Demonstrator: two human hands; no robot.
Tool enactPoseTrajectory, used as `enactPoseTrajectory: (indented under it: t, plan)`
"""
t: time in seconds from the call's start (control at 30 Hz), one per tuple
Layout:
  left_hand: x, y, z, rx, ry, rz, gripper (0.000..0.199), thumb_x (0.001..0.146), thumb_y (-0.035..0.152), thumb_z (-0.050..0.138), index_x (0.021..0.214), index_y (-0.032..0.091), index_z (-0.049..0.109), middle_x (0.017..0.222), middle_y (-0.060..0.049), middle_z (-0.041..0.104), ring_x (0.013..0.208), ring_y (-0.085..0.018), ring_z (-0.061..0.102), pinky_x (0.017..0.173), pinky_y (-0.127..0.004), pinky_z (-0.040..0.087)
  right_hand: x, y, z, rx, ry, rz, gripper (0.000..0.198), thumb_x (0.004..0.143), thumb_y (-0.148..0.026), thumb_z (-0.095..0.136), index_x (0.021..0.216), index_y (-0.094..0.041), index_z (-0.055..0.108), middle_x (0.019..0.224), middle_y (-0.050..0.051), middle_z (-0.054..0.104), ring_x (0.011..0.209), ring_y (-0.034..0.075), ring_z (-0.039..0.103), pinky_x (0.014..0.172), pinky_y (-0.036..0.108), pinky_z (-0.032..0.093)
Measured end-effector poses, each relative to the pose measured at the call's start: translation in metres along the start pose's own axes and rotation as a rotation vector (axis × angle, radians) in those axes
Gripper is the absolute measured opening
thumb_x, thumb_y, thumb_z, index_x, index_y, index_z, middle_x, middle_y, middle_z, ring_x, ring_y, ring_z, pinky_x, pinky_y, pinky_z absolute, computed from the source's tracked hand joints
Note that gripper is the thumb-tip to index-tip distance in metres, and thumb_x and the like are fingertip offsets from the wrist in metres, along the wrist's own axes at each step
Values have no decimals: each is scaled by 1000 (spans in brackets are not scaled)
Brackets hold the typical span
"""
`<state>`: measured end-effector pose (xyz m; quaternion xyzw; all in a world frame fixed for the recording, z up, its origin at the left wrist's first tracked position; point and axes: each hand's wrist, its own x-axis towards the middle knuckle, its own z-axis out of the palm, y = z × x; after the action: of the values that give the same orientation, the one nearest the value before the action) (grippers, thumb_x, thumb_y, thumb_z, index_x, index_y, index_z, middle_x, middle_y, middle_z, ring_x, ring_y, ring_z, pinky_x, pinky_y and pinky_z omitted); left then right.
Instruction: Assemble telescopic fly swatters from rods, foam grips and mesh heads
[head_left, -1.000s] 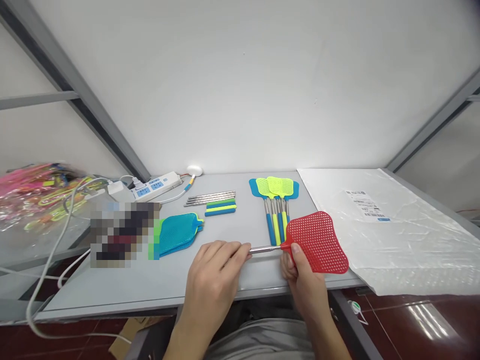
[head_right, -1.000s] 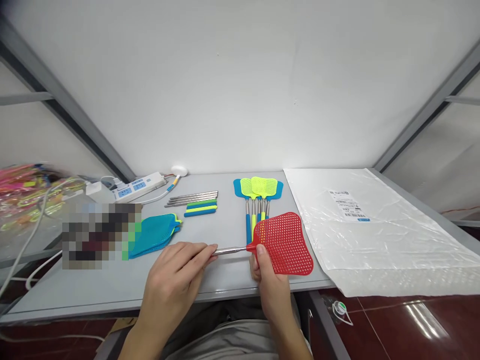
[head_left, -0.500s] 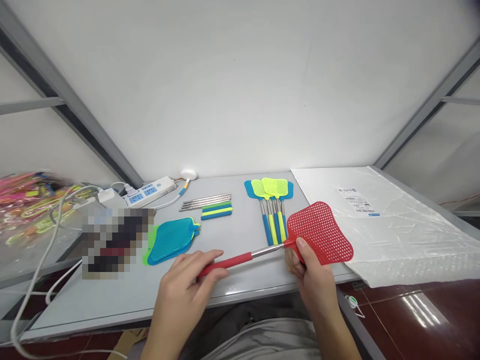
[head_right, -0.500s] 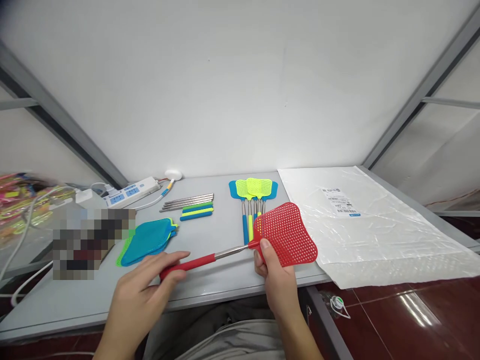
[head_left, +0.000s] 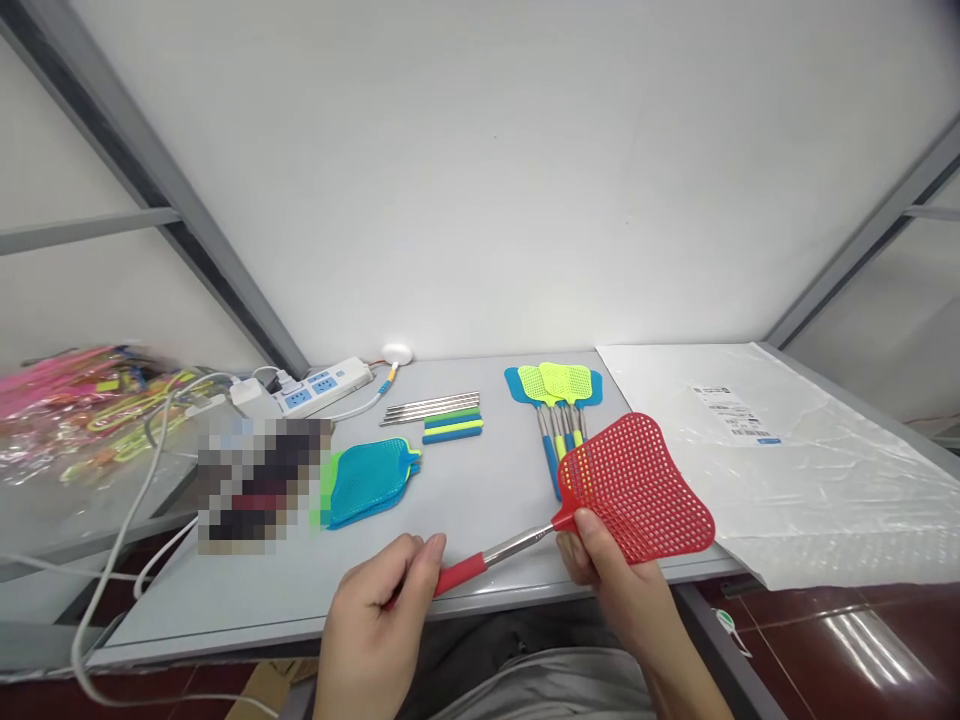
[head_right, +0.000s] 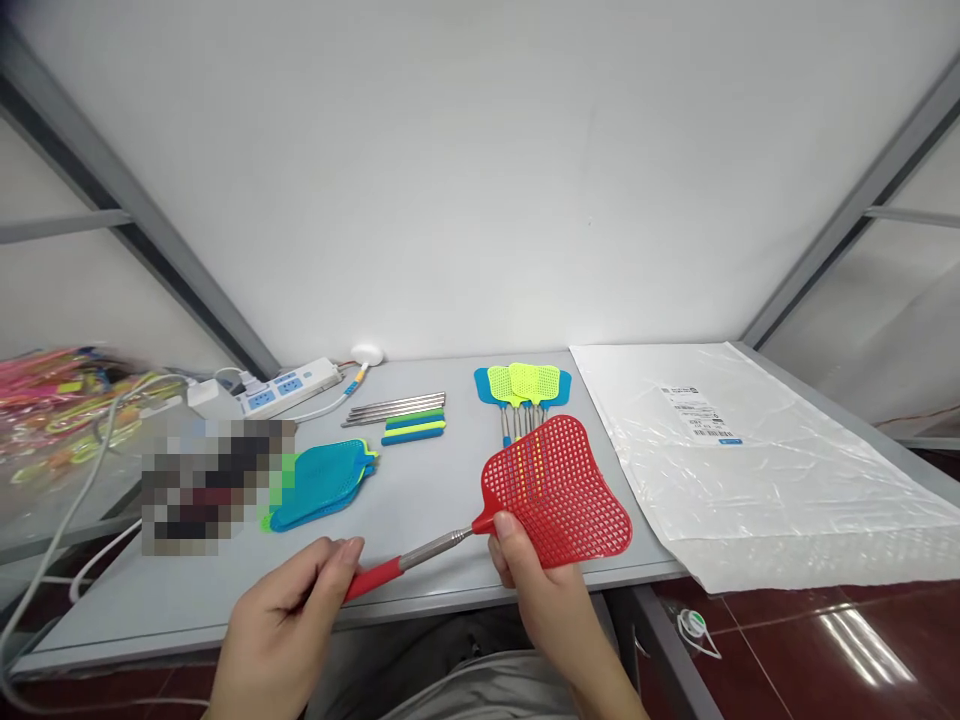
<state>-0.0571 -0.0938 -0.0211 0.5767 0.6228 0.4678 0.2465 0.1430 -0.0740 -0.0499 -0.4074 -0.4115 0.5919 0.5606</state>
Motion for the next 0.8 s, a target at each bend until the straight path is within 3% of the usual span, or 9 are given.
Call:
enactPoseTrajectory:
  t: [0.2,0.37,0.43,0.53,0.7,0.8]
  plan:
    - [1,-4,-11,-3,-82,14,42,93,45,50,60,20,41,59,3,37,56,-12,37,53,-22,34,-1,5,4,51,-12,-54,49,92,-53,53,57,-22,39,52,-6,31,48,10,27,48,28,22]
    - [1,0,-4,15,-456,103,30,93,48,52,81,22,62,68,2,58,62,-14,52,58,-22,40,2,7,7,-62,63,-42,36,82,-53,67,73,-20,57,57,-5,38,52,11,33,50,26,28]
    - [-3,3,3,69,-539,134,32,96,48,46,81,23,60,69,1,59,66,-15,53,61,-22,41,4,6,6,-73,84,-40,37,83,-56,64,76,-20,59,56,-6,36,51,10,32,48,25,28]
    - [-10,10,16,149,-608,116,34,98,46,38,81,24,56,71,1,61,69,-16,55,63,-23,41,3,0,6,-88,113,-77,43,86,-58,59,67,-20,52,57,-5,36,53,10,35,50,24,32]
    - [-18,20,31,187,-619,100,29,100,39,32,109,27,57,92,-5,71,85,-22,65,70,-27,42,-12,-2,16,-247,-214,-53,33,93,-46,53,72,-20,54,72,-1,49,72,14,48,73,26,42]
    - [-19,23,32,389,-602,126,29,101,34,29,100,26,57,87,-5,72,78,-24,66,63,-28,36,-18,6,22,-255,-203,-87,33,95,-46,50,73,-21,54,74,-1,50,74,15,49,77,27,42]
